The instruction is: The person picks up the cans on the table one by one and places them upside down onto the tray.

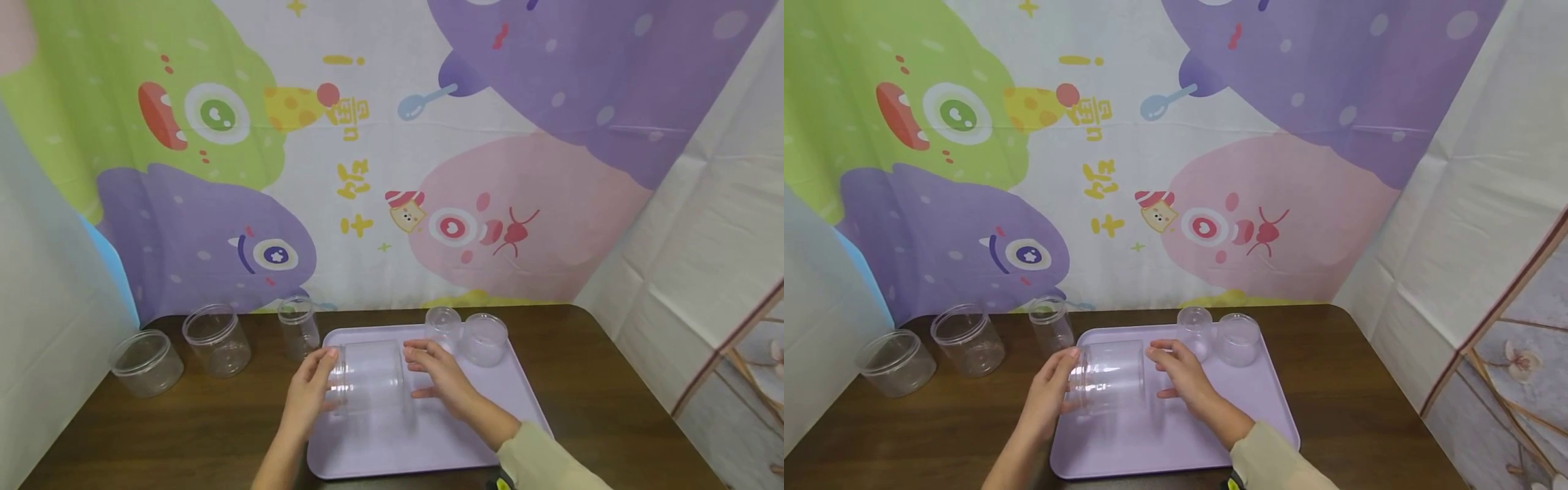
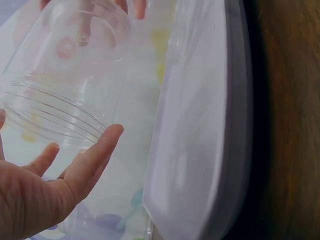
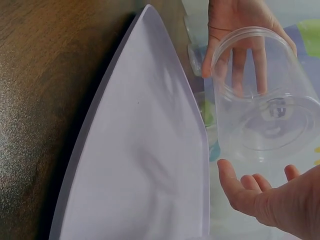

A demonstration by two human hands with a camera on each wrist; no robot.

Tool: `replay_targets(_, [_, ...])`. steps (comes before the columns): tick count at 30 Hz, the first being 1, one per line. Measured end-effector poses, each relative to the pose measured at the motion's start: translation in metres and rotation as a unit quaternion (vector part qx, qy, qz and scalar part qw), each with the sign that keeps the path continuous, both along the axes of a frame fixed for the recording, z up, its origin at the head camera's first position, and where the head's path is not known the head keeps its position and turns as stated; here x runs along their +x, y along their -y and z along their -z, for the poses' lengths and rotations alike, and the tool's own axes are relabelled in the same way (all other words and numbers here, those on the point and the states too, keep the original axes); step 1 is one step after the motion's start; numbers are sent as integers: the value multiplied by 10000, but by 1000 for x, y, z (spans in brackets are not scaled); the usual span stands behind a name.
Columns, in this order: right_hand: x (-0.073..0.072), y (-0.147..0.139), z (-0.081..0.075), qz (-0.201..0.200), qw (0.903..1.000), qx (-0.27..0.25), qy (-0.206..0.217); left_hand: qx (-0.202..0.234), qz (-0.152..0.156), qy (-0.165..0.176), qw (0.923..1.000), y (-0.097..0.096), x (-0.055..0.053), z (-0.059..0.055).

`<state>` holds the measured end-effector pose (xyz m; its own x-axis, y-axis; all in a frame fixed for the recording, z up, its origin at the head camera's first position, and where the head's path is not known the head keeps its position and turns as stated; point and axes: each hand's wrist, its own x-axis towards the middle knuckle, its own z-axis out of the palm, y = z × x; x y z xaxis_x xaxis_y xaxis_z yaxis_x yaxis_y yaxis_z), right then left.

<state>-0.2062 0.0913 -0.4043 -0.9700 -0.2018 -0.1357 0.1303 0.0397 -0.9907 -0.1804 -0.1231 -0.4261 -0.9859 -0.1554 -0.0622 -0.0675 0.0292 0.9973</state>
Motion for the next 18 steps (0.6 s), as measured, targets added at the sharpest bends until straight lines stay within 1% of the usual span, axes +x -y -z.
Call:
replay_targets(5, [-1,1,0,83,9999,-139,1,21,6,-9,10000,-6,-1,-1])
replay_targets(10, [-3,2,0,155,9995,-286,48,163,65,-80,9998,-12,-2,-1])
replay_targets(18, [-3,3,0,197,9992,-324,114,169,15,-123,9998,-16,-2,-1])
